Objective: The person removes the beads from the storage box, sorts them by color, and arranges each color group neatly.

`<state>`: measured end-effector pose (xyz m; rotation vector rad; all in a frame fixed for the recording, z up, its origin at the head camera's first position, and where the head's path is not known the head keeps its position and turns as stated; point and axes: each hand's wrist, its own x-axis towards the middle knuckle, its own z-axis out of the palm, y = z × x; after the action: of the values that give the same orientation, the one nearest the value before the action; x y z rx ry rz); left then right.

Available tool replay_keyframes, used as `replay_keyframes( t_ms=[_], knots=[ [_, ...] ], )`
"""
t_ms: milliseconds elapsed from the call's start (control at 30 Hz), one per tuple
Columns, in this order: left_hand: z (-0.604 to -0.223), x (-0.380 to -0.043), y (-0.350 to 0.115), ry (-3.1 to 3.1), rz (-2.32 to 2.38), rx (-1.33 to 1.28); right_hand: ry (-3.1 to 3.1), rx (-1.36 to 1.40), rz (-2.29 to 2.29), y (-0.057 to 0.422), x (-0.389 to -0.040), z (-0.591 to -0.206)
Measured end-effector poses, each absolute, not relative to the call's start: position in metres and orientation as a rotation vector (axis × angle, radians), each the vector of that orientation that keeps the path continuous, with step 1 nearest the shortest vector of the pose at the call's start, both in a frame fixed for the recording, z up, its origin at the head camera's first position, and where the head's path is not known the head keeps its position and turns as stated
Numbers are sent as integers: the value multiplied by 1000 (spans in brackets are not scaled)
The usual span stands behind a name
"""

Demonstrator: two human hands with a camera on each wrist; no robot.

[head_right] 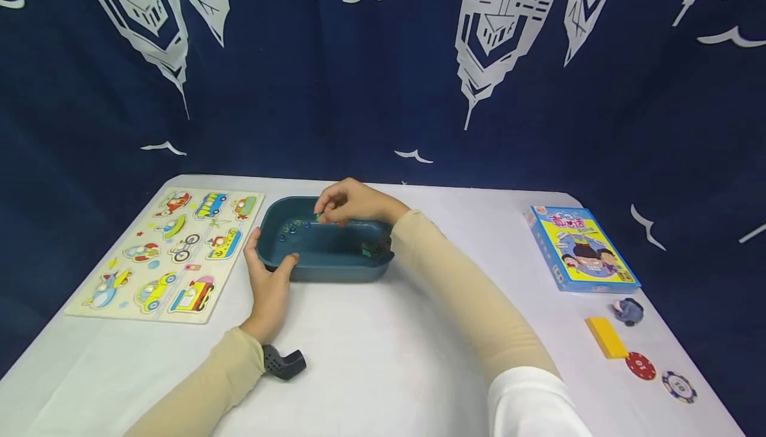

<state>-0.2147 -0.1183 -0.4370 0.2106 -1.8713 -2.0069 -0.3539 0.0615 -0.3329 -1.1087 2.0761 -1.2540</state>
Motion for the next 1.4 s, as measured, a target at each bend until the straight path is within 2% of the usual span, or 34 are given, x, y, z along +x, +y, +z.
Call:
replay_keyframes(
  t_ms=[300, 700, 1000, 1400],
  knots=[
    [-433, -220, -126, -1833, -2011, 213, 2229, -987, -1493, 147, -338, -323],
    [-429, -222, -131, -1852, -1988, 220, 2456, -562, -1671, 247, -328, -380],
    [-434, -221, -126, -1869, -1998, 247, 2544, -352, -1638, 277, -326, -418],
    [-430, -214, -115, -1905, -2045, 267, 2826, -255, -1303, 286, -315, -431]
  ],
)
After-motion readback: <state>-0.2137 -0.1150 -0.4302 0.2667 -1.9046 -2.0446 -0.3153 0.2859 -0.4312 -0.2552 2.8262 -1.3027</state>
